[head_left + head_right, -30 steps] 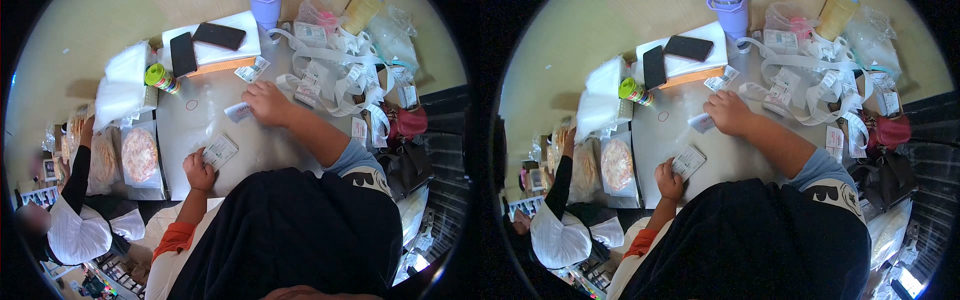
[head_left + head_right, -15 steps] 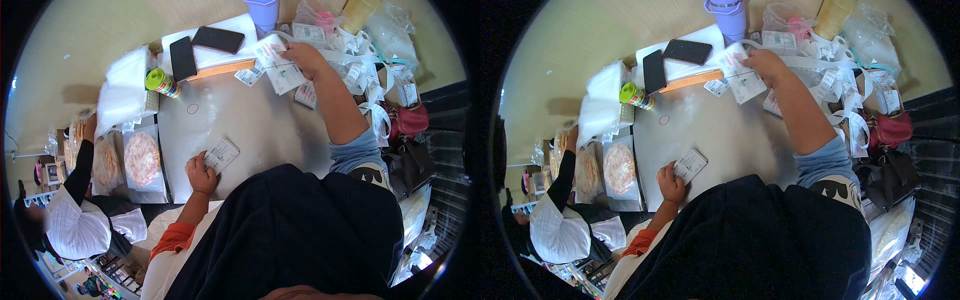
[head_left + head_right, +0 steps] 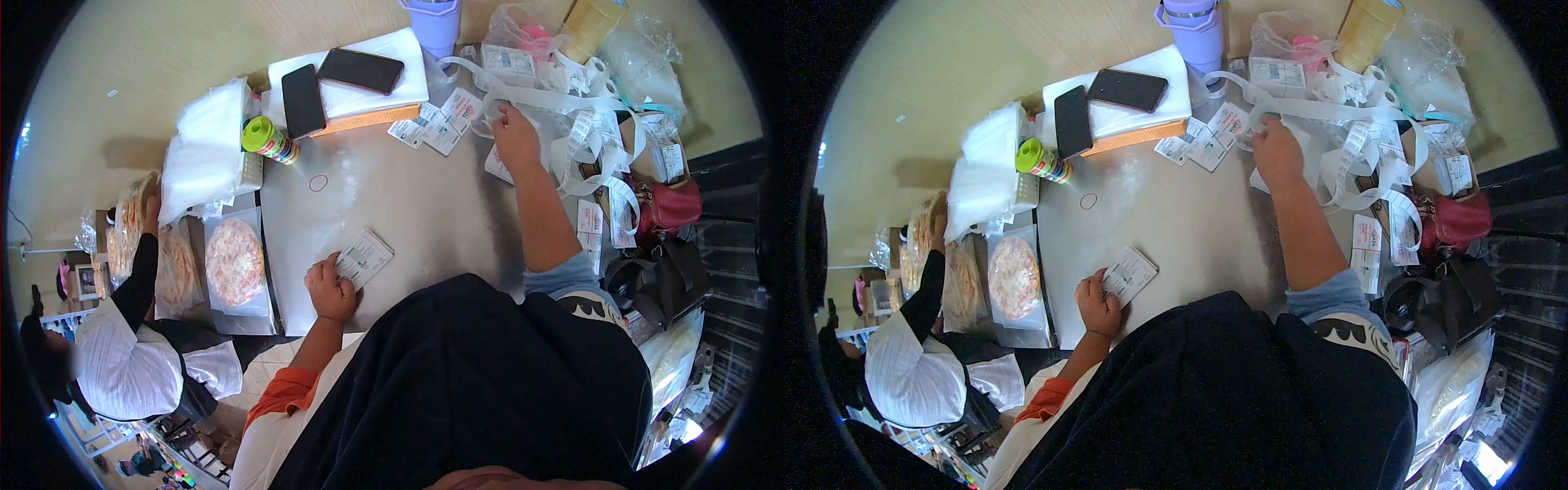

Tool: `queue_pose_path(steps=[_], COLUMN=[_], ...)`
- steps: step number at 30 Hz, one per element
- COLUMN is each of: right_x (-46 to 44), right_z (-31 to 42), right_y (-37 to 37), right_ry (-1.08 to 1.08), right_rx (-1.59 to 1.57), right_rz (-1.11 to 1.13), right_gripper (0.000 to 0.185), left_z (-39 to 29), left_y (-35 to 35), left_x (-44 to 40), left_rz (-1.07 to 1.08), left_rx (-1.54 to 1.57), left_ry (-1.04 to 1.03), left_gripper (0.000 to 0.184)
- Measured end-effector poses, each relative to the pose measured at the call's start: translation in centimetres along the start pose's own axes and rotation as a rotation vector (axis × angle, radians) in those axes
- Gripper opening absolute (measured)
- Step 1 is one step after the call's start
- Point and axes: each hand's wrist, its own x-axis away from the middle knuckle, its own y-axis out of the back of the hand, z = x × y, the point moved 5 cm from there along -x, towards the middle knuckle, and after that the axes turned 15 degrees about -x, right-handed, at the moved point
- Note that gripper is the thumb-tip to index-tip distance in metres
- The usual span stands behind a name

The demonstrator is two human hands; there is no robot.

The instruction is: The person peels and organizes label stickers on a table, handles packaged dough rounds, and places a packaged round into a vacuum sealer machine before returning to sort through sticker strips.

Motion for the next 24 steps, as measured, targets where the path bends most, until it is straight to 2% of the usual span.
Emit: queue_pose_path(steps=[3,6,9,12,15,18,24], right_x=[2.3,3.3,3.3,4.1,6.3,10.7,17.1], right_z=[0.7,-0.4,-0.9,0.5,3.5,6.7,7.6], right_y=[2.0,2.5,2.9,3.7,4.2,3.2,1.1], right_ry=[0.294,0.262,0.357,0.475,0.590,0.732,0.713], right_rx=[0.443,0.512,0.527,0.422,0.205,0.099,-0.034], right_rz=[-0.089,-0.003,0.048,-0.098,-0.116,-0.038,0.189], right_gripper=[0.034,0.027,0.020,0.015,0.019,0.024,0.030], left_z=[0.0,-0.1,-0.1,-0.1,-0.3,-0.3,0.4], left_y=[0.0,0.1,0.1,0.2,0.3,0.4,-0.1], left_x=[0.0,-0.1,0.0,0.0,-0.1,0.0,0.2], left_rz=[-0.011,-0.004,-0.022,-0.034,-0.028,-0.036,-0.040], left_rx=[-0.008,-0.018,-0.014,-0.009,-0.008,-0.008,-0.008], left_ry=[-0.011,-0.017,-0.022,-0.023,-0.018,-0.022,-0.026], left_gripper=[0.047,0.047,0.046,0.046,0.046,0.046,0.047])
